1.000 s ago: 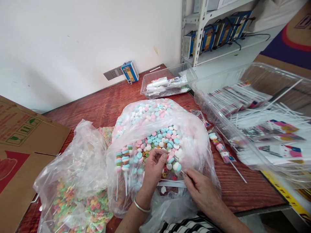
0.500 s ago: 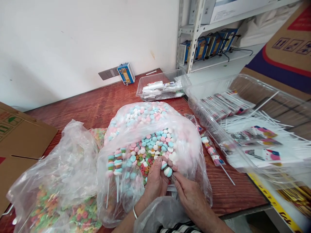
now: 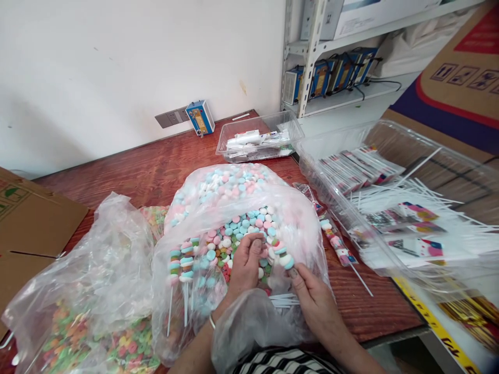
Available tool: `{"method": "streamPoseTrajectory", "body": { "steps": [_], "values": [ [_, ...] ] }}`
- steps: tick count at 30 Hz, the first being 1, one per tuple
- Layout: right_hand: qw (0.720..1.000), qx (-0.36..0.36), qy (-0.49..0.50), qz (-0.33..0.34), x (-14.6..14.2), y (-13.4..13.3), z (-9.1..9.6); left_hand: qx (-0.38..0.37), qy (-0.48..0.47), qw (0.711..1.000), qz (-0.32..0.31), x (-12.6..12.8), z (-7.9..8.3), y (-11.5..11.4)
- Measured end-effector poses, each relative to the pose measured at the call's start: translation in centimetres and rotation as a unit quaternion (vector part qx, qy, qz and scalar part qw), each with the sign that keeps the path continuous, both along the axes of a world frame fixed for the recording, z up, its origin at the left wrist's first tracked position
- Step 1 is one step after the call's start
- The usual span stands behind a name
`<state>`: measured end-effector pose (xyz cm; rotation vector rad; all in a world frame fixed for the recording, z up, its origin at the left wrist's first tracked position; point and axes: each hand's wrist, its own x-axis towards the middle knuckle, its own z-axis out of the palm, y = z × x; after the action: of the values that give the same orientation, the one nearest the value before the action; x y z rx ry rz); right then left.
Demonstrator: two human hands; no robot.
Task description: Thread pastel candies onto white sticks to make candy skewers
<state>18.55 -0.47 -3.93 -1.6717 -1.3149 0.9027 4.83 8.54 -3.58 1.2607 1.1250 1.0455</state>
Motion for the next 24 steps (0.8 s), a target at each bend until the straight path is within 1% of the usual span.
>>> {"method": "streamPoseTrajectory", "body": {
  "steps": [1, 2, 4, 6, 7, 8, 9, 10, 12, 13, 15, 16, 17, 18, 19, 21, 24],
  "values": [
    [1.0, 0.004, -0.005, -0.019, 0.5, 0.0, 0.0, 0.074, 0.081, 0.994, -0.02, 0.0, 0.0, 0.8],
    [0.999, 0.008, -0.009, -0.032, 0.9, 0.0, 0.0, 0.147, 0.154, 0.976, -0.044, 0.0, -0.1, 1.5],
    [0.999, 0.014, -0.013, -0.048, 1.5, 0.0, 0.0, 0.267, 0.272, 0.92, -0.09, 0.3, -0.4, 2.9],
    [0.998, 0.02, -0.012, -0.055, 1.7, 0.0, 0.0, 0.334, 0.363, 0.862, -0.122, 0.8, -0.7, 3.8],
    [0.998, 0.023, -0.009, -0.056, 1.7, 0.0, 0.0, 0.351, 0.394, 0.84, -0.127, 1.0, -0.9, 4.1],
    [0.998, 0.024, -0.006, -0.055, 1.8, 0.0, -0.1, 0.36, 0.41, 0.828, -0.127, 1.2, -1.0, 4.3],
    [0.998, 0.023, -0.001, -0.054, 1.8, -0.1, -0.1, 0.363, 0.413, 0.826, -0.123, 1.3, -0.9, 4.3],
    [0.998, 0.022, 0.005, -0.053, 1.8, -0.1, -0.2, 0.36, 0.405, 0.833, -0.112, 1.3, -0.8, 4.3],
    [0.998, 0.019, 0.015, -0.052, 1.8, -0.2, -0.5, 0.326, 0.366, 0.867, -0.084, 1.2, -0.3, 4.0],
    [0.998, 0.017, 0.018, -0.052, 1.9, -0.2, -0.6, 0.293, 0.34, 0.891, -0.07, 1.1, 0.0, 3.9],
    [0.998, 0.014, 0.022, -0.053, 2.0, -0.2, -0.8, 0.195, 0.288, 0.936, -0.061, 1.0, 0.5, 3.6],
    [0.998, 0.012, 0.023, -0.053, 2.0, -0.1, -0.8, 0.14, 0.265, 0.951, -0.068, 1.0, 0.6, 3.5],
    [0.998, 0.011, 0.023, -0.053, 2.0, -0.1, -0.9, 0.093, 0.247, 0.961, -0.079, 1.1, 0.6, 3.5],
    [0.998, 0.009, 0.024, -0.053, 2.0, -0.1, -0.9, 0.061, 0.237, 0.965, -0.091, 1.1, 0.5, 3.5],
    [0.998, 0.008, 0.025, -0.052, 1.9, -0.1, -0.8, 0.049, 0.237, 0.965, -0.098, 1.3, 0.4, 3.5],
    [0.998, 0.007, 0.027, -0.049, 1.9, -0.1, -0.8, 0.079, 0.272, 0.955, -0.089, 1.5, 0.1, 3.4],
    [0.998, 0.009, 0.025, -0.049, 2.0, -0.3, -0.7, 0.146, 0.367, 0.916, -0.069, 1.8, -0.1, 3.2]
  ]
}}
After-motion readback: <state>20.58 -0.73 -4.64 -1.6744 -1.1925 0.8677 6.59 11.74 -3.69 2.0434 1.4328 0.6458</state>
